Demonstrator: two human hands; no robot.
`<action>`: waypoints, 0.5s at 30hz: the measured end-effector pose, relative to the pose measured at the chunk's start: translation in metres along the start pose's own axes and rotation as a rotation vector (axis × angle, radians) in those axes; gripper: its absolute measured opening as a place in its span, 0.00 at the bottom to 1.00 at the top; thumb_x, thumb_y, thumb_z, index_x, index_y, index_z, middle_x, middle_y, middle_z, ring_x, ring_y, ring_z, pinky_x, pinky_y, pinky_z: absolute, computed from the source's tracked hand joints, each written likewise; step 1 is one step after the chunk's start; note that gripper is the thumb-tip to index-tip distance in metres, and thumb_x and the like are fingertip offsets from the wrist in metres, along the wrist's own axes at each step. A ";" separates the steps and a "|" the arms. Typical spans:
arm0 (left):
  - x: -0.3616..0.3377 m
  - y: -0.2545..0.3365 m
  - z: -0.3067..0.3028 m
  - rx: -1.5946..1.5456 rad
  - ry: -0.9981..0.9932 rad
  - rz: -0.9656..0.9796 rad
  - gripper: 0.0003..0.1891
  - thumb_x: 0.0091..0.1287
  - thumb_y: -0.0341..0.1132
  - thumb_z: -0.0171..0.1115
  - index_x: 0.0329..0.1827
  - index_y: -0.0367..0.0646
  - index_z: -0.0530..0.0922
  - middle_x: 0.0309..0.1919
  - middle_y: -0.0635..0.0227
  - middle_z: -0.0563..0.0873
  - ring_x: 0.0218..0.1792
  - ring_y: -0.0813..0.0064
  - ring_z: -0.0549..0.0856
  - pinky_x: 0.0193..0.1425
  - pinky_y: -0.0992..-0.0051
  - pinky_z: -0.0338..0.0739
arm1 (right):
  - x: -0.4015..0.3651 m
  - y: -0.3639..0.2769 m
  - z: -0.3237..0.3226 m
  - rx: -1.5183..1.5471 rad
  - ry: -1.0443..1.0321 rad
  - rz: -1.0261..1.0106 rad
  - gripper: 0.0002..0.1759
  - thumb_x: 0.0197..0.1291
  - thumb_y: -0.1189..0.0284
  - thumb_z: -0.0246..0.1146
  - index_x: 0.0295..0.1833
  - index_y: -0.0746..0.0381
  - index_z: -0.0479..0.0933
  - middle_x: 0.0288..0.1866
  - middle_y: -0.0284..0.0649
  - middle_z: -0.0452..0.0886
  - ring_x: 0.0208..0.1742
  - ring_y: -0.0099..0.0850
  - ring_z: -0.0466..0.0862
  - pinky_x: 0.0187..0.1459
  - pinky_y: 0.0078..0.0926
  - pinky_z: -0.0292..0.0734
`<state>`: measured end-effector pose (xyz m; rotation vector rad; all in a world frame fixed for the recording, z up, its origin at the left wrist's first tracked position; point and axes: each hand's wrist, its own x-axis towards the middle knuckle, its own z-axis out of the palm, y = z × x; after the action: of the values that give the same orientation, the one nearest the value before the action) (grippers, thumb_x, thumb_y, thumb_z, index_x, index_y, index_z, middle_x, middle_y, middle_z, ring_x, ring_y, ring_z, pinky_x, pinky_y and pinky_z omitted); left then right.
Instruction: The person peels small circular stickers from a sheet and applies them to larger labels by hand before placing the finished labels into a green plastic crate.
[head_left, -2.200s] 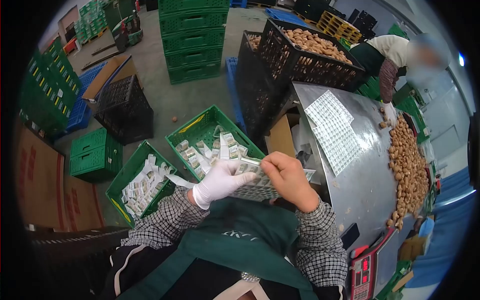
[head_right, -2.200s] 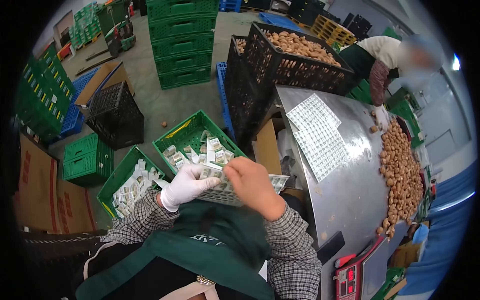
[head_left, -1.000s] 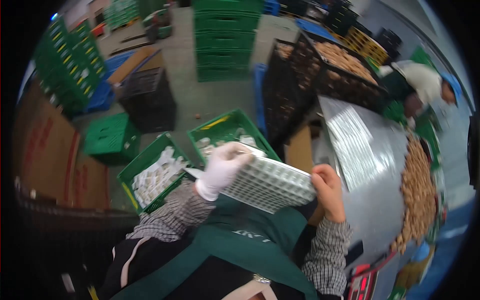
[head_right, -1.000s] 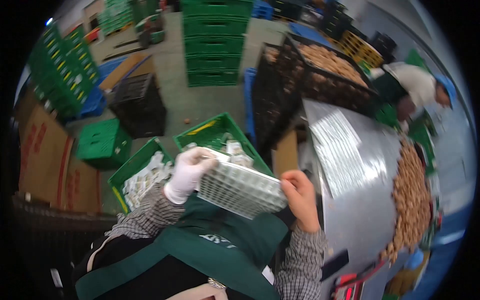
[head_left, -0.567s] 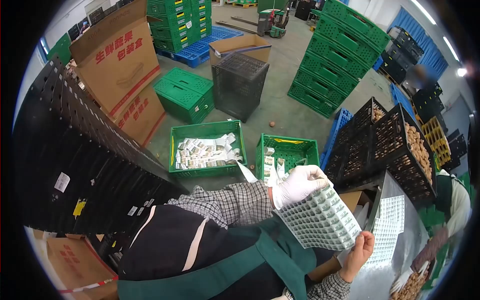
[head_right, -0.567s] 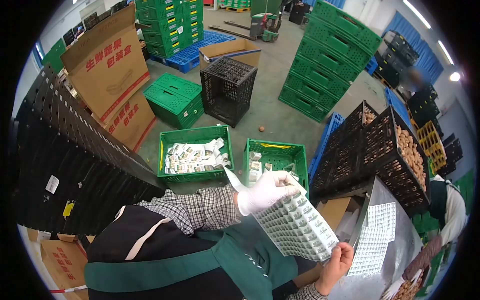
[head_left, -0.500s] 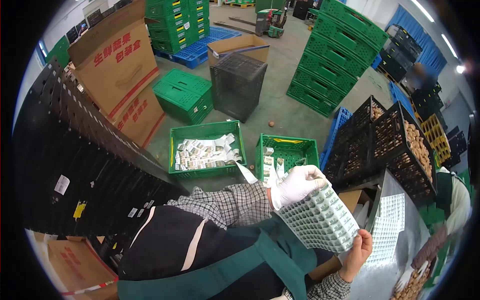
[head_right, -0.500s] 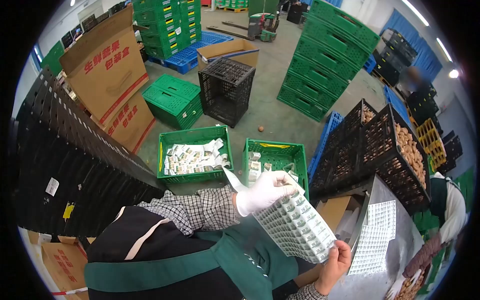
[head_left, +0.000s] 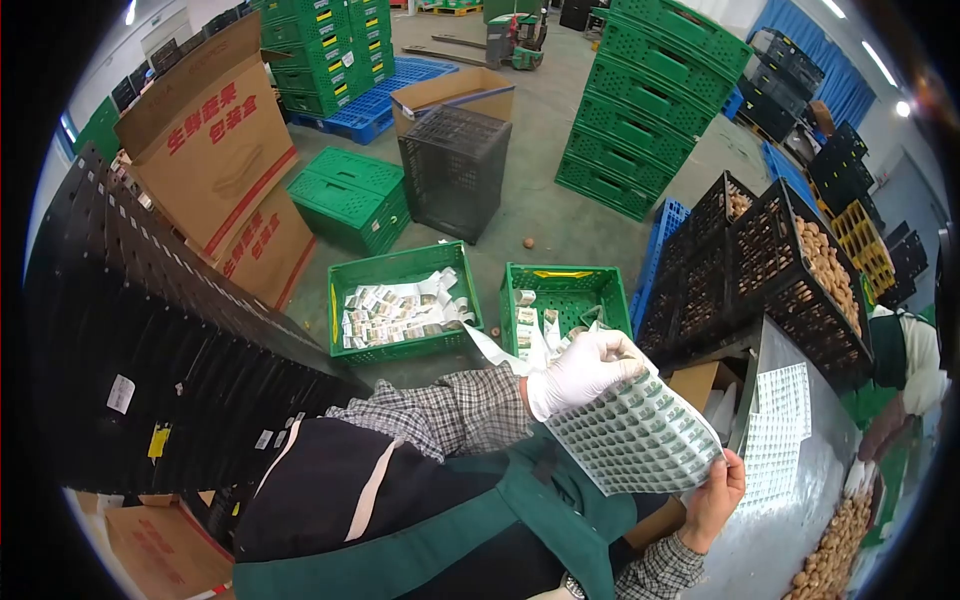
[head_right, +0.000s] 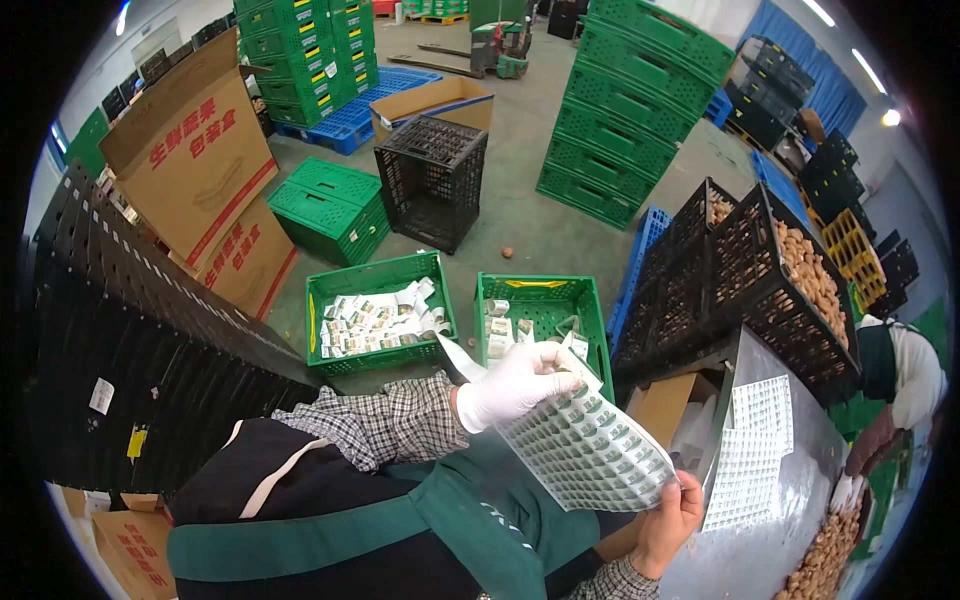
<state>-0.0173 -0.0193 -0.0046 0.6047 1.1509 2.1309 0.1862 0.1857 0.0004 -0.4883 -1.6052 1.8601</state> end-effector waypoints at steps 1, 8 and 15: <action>0.000 -0.001 -0.001 0.016 0.000 -0.021 0.06 0.64 0.29 0.60 0.40 0.36 0.78 0.36 0.66 0.84 0.37 0.80 0.82 0.43 0.79 0.76 | 0.001 0.001 0.001 0.051 0.029 -0.009 0.08 0.61 0.76 0.59 0.44 0.68 0.73 0.39 0.39 0.78 0.40 0.24 0.78 0.46 0.20 0.73; -0.003 -0.001 -0.002 0.094 -0.014 -0.023 0.06 0.64 0.30 0.60 0.40 0.38 0.78 0.36 0.66 0.84 0.38 0.81 0.81 0.42 0.80 0.75 | 0.005 0.012 0.006 0.132 0.124 -0.052 0.05 0.64 0.74 0.57 0.39 0.66 0.73 0.34 0.36 0.78 0.36 0.23 0.76 0.43 0.19 0.72; -0.007 0.008 0.003 0.003 -0.084 -0.012 0.07 0.63 0.28 0.61 0.40 0.35 0.80 0.36 0.65 0.85 0.36 0.81 0.82 0.42 0.80 0.76 | 0.009 0.007 0.014 0.017 0.115 -0.082 0.06 0.64 0.72 0.58 0.39 0.64 0.71 0.33 0.33 0.75 0.35 0.21 0.74 0.41 0.18 0.70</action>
<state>-0.0131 -0.0259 0.0036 0.6803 1.1096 2.0739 0.1687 0.1805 -0.0029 -0.5055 -1.5103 1.7517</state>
